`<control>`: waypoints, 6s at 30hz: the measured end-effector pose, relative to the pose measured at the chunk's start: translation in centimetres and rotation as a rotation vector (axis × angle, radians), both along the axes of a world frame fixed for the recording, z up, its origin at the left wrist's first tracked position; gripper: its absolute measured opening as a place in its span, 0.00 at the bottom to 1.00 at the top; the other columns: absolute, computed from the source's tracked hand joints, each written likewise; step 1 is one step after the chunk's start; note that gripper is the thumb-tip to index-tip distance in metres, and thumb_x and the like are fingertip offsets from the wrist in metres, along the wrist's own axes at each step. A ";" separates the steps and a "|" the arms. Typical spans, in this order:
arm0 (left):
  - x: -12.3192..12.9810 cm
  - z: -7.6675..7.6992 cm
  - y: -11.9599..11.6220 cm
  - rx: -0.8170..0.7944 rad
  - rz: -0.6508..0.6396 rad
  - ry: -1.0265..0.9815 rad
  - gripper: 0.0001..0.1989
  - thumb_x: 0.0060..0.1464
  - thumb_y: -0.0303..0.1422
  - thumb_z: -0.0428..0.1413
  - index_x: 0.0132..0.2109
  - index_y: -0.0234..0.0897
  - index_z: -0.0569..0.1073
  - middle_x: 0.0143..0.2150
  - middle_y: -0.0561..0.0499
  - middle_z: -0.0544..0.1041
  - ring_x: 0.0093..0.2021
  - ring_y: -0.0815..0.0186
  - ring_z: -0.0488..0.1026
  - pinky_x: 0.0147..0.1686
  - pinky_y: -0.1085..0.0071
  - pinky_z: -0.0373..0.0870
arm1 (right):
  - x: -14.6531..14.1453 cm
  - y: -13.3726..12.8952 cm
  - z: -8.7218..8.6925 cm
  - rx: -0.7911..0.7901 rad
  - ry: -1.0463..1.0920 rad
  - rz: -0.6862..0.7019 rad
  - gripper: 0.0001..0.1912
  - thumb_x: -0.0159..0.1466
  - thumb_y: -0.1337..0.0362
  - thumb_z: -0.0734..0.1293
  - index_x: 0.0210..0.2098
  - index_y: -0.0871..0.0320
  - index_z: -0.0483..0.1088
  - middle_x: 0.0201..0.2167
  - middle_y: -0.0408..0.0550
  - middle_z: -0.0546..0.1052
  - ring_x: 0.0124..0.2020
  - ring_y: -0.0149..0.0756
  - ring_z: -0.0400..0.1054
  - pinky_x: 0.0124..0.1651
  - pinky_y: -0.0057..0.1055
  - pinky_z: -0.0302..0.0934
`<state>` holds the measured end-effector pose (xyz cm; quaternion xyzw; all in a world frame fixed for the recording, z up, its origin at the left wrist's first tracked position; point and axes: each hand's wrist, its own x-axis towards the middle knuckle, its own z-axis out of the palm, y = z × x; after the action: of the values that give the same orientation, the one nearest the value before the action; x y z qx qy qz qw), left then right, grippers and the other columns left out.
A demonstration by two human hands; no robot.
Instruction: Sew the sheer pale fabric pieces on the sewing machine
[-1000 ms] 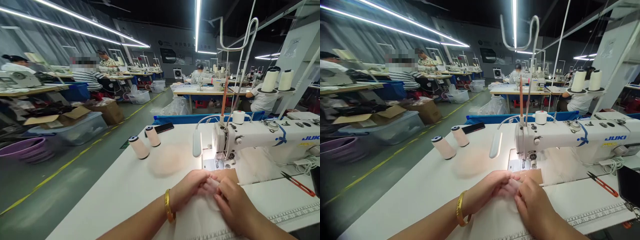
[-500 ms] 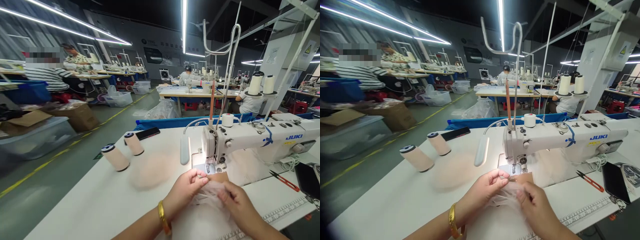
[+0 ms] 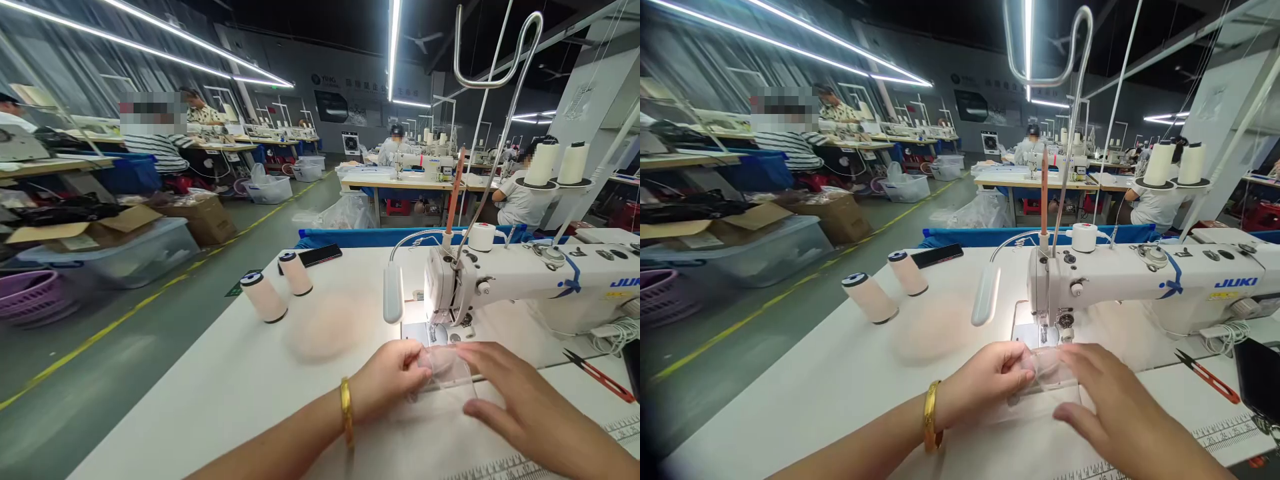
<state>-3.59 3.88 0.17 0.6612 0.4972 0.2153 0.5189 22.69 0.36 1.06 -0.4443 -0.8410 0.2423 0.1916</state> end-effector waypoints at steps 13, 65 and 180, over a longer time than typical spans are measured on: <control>-0.1 0.8 0.3 -0.162 -0.038 -0.146 0.15 0.50 0.44 0.61 0.31 0.39 0.67 0.26 0.55 0.72 0.27 0.66 0.68 0.27 0.71 0.63 | -3.7 5.9 -1.7 -0.654 0.310 0.097 0.13 0.68 0.54 0.70 0.36 0.54 0.65 0.26 0.36 0.63 0.28 0.29 0.57 0.30 0.25 0.50; 1.4 -1.4 -0.8 0.113 0.221 -0.134 0.11 0.50 0.39 0.61 0.28 0.39 0.69 0.27 0.54 0.71 0.32 0.64 0.67 0.31 0.71 0.65 | -5.7 3.5 -3.7 -0.120 0.287 -0.102 0.10 0.67 0.58 0.63 0.30 0.52 0.63 0.23 0.38 0.67 0.27 0.35 0.61 0.31 0.31 0.51; -1.0 -0.3 -2.2 0.767 -0.322 0.543 0.33 0.44 0.47 0.72 0.55 0.44 0.74 0.52 0.46 0.76 0.51 0.49 0.72 0.51 0.54 0.64 | -2.7 3.9 -2.1 0.294 -0.135 0.255 0.21 0.59 0.57 0.79 0.50 0.49 0.74 0.56 0.48 0.78 0.51 0.49 0.75 0.49 0.40 0.73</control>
<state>-4.58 1.71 -0.09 0.9051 0.3910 0.1199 0.1164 20.00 4.22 -1.08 -0.3165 -0.9277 0.1090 0.1655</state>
